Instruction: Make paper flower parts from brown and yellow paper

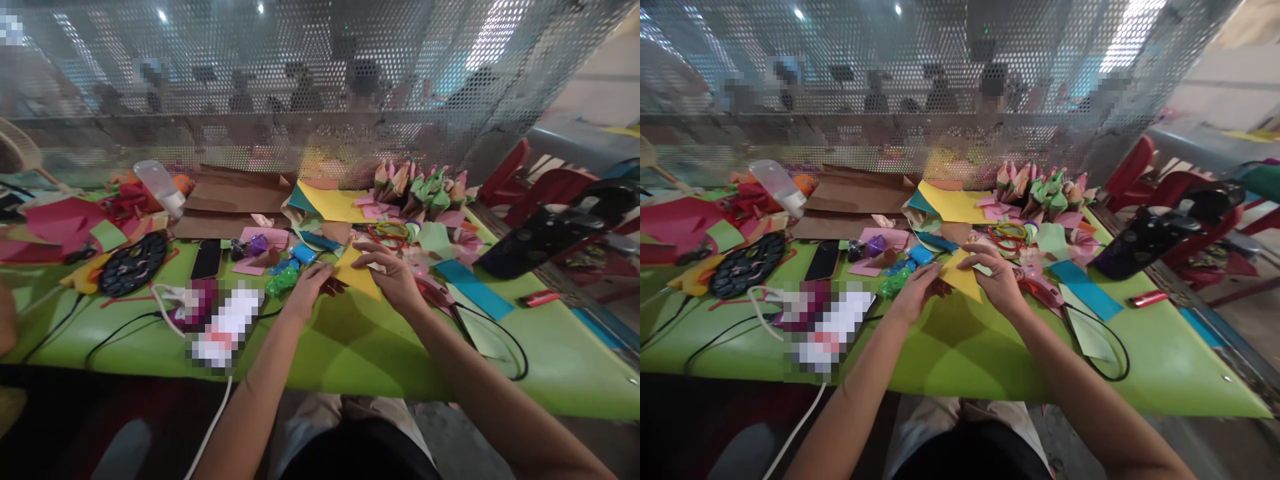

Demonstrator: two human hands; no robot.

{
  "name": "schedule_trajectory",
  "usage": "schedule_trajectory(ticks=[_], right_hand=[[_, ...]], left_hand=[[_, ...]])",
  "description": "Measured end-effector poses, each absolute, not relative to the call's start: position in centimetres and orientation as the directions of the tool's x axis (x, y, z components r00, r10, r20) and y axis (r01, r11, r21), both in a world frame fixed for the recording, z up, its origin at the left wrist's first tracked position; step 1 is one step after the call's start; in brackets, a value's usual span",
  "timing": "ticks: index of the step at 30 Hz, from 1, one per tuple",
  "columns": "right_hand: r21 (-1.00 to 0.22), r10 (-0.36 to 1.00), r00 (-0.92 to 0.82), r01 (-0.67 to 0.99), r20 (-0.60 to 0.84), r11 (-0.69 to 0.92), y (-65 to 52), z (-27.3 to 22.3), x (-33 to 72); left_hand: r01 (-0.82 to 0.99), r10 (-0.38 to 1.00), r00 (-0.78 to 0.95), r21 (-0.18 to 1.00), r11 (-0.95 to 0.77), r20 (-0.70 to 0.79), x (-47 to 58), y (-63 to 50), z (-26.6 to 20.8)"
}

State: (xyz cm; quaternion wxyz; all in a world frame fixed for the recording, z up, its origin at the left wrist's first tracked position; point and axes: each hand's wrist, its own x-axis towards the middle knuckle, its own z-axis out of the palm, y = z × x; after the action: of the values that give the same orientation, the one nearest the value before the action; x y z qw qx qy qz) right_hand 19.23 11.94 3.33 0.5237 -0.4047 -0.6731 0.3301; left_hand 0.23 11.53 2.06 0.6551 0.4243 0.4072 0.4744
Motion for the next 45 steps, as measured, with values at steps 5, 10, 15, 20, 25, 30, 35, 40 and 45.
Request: schedule_trajectory(ticks=[5, 10, 15, 20, 25, 30, 35, 40, 45], right_hand=[[-0.773, 0.829, -0.185, 0.3, 0.528, 0.559, 12.1, 3.1, 19.2], [-0.798, 0.85, -0.234, 0.295, 0.473, 0.525, 12.1, 3.1, 19.2], [-0.825, 0.873, -0.228, 0.29, 0.432, 0.484, 12.2, 3.1, 19.2], [-0.843, 0.879, -0.112, 0.249, 0.464, 0.477, 12.3, 2.7, 18.8], [-0.894, 0.923, -0.004, 0.248, 0.385, 0.374, 12.2, 2.5, 18.6], [-0.94, 0.953, 0.018, 0.17, 0.302, 0.295, 12.1, 2.4, 18.6], [-0.966, 0.966, 0.015, 0.028, 0.259, 0.259, 12.2, 2.1, 18.3], [-0.963, 0.963, 0.028, 0.029, 0.268, 0.268, 12.3, 2.2, 18.6], [-0.956, 0.955, 0.046, 0.05, 0.291, 0.289, 12.5, 1.9, 18.8]], left_hand=[[-0.299, 0.981, 0.149, 0.94, 0.165, -0.125, 0.3, 11.7, 2.1], [-0.272, 0.984, 0.128, 0.949, 0.157, -0.126, 0.2, 11.9, 1.9], [-0.217, 0.978, 0.183, 0.966, 0.142, -0.102, 0.0, 11.9, 1.7], [-0.162, 0.98, 0.197, 0.984, 0.074, -0.041, 0.2, 11.7, 1.8], [-0.109, 0.969, 0.244, 0.994, -0.012, 0.039, 0.5, 11.3, 2.1], [-0.11, 0.958, 0.27, 0.991, -0.072, 0.1, 0.7, 11.1, 2.0], [-0.068, 0.956, 0.269, 0.993, -0.099, 0.114, 0.8, 11.2, 1.6], [-0.004, 0.963, 0.242, 0.992, -0.122, 0.12, 0.8, 11.1, 1.6], [0.059, 0.962, 0.239, 0.986, -0.153, 0.135, 0.8, 11.2, 1.4]])
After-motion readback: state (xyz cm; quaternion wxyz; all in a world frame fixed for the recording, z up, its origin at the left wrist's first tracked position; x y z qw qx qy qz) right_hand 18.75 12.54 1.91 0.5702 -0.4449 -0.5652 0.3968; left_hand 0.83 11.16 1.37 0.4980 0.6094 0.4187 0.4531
